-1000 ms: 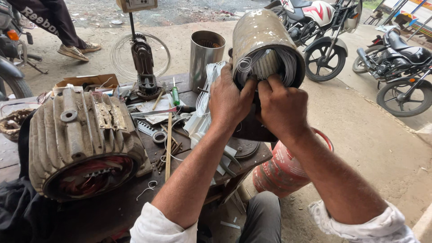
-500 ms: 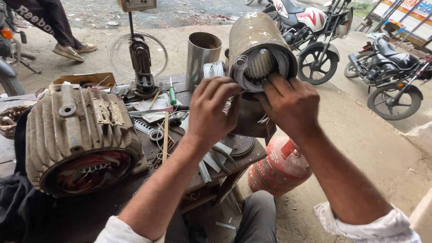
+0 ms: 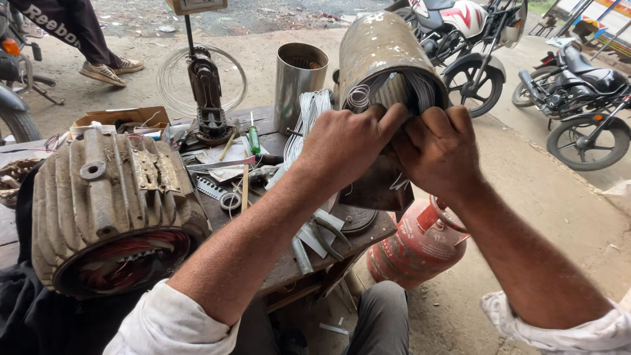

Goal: The person winds white insulated wire into a cylindrical metal housing using both hands. They repeatedly insert, adjust, and pack the wire, occasionally using a wooden stick to push the wire deeper. The person also removes and reinserts wire loops to compact the winding.

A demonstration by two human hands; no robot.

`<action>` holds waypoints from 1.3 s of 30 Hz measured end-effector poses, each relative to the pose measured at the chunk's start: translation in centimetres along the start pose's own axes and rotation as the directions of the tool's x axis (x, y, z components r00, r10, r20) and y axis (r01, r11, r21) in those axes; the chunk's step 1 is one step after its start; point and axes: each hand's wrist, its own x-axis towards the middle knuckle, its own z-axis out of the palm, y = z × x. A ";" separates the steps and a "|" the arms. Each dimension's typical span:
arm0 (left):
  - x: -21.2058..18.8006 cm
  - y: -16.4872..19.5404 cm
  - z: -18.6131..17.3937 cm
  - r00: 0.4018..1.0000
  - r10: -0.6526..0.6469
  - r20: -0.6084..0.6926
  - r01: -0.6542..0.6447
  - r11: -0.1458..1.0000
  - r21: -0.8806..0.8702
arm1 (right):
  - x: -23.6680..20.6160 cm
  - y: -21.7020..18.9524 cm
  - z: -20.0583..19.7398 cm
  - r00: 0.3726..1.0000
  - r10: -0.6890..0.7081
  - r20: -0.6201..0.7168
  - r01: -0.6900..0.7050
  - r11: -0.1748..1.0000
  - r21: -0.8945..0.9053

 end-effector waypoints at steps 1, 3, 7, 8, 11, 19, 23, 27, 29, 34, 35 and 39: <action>-0.1 -0.2 0.4 0.999 0.016 -0.032 -0.016 1.000 -0.010 | -0.1 0.3 0.4 1.000 -0.016 0.008 0.016 1.000 -0.006; -0.4 -0.5 0.9 0.999 0.023 -0.032 -0.023 1.000 0.013 | -0.3 0.8 1.1 0.999 -0.041 0.024 0.041 0.999 -0.020; -0.7 -0.7 1.6 0.995 0.022 -0.093 -0.022 1.000 -0.004 | -0.2 1.1 1.7 1.000 -0.020 -0.001 0.021 0.998 0.061; -0.8 -0.7 1.6 0.997 0.025 -0.076 -0.026 0.999 -0.020 | -0.2 0.9 1.5 1.000 -0.011 0.001 0.011 0.998 0.064; -1.2 -0.8 1.0 0.998 0.039 -0.043 -0.042 0.997 -0.064 | 0.1 0.2 0.1 0.999 0.045 0.024 -0.047 0.995 0.083; -1.4 -0.6 -1.3 0.995 -0.005 0.096 0.024 0.980 -0.198 | 1.2 -0.9 -3.9 0.978 0.142 0.154 -0.165 0.975 0.147; -2.0 -0.5 -1.9 1.000 -0.029 0.010 0.030 0.945 -0.326 | 1.0 -0.8 -3.7 0.975 0.144 0.167 -0.176 0.964 0.197; -2.4 -0.8 -2.2 0.994 -0.007 0.105 0.041 0.944 -0.329 | 1.0 -0.5 -3.0 0.976 0.113 0.184 -0.151 0.966 0.208; -2.5 -1.0 -2.2 0.992 0.017 0.127 0.025 0.945 -0.325 | 1.5 -0.3 -2.8 0.969 0.046 0.242 -0.088 0.982 0.169; -2.7 -1.8 -1.4 0.995 0.087 0.044 -0.070 0.955 -0.289 | 2.8 0.3 -1.7 0.884 -0.163 0.438 0.148 0.987 0.069; -2.8 -1.8 -0.9 0.992 0.083 0.092 -0.053 0.954 -0.295 | 2.9 0.4 -1.4 0.870 -0.194 0.454 0.186 0.981 0.064; -3.4 -1.9 0.9 0.982 0.076 0.175 -0.031 0.969 -0.245 | 2.4 0.9 0.5 0.855 -0.275 0.439 0.250 0.961 0.115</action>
